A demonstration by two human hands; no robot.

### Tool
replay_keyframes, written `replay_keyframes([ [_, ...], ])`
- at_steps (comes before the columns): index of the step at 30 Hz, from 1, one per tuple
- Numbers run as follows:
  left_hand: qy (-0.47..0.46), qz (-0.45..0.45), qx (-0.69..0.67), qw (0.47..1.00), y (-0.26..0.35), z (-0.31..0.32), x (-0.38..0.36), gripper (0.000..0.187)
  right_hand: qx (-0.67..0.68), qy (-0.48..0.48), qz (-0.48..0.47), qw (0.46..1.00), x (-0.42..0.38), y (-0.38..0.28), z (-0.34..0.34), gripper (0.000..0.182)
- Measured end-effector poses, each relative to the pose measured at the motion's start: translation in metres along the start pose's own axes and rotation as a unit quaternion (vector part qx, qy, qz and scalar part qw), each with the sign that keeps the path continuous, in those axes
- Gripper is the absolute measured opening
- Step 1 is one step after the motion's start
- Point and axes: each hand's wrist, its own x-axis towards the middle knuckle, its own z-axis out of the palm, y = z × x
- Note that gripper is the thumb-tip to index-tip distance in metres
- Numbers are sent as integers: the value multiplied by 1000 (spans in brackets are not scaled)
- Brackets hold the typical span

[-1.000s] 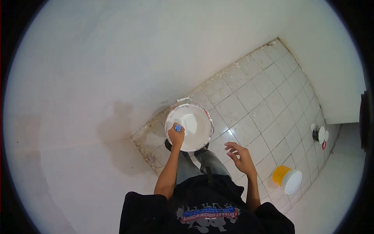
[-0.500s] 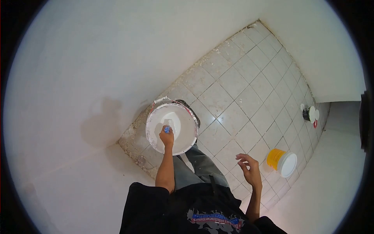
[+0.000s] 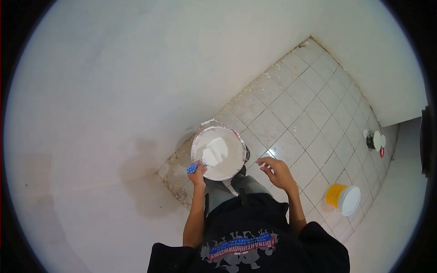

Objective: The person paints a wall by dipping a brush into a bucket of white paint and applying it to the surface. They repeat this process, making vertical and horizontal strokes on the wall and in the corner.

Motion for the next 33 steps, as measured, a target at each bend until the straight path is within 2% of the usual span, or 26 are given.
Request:
replay_keyframes([
  [2, -3, -25, -50, 998, 4, -20, -12, 37, -32, -7, -41, 999, 11, -10, 2, 21],
  [5, -5, -51, -139, 989, 0, -53, -18, 39, -3, -29, -65, 997, 24, -24, 1, 21],
  [7, -24, -64, -196, 978, -24, -78, -14, 38, -13, -42, -67, 997, 27, -29, 1, 21],
  [10, -11, -73, -180, 981, -53, -95, -12, 39, -3, -40, -76, 996, 27, -31, 4, 20],
  [13, -1, -120, -246, 962, -77, -108, -11, 43, 9, -52, -59, 997, 20, -31, 4, 20],
  [16, -14, -128, -260, 957, -85, -118, -7, 47, 2, -47, -37, 998, 10, -27, 1, 19],
  [19, 18, -148, -288, 946, -80, -115, -12, 51, -1, -21, -35, 999, -2, -15, -2, 19],
  [22, 26, -154, -254, 954, -87, -120, -8, 52, -2, -3, -27, 1000, -11, -6, -3, 20],
  [25, 7, -140, -277, 951, -83, -120, -13, 52, 5, 11, -15, 1000, -15, -7, -6, 20],
  [28, -11, -185, -289, 939, -87, -133, -3, 54, 8, 28, -10, 1000, -18, -5, -5, 19],
  [33, -51, -159, -270, 948, -79, -135, -10, 54, -6, 28, -5, 1000, -21, -7, -4, 19],
])
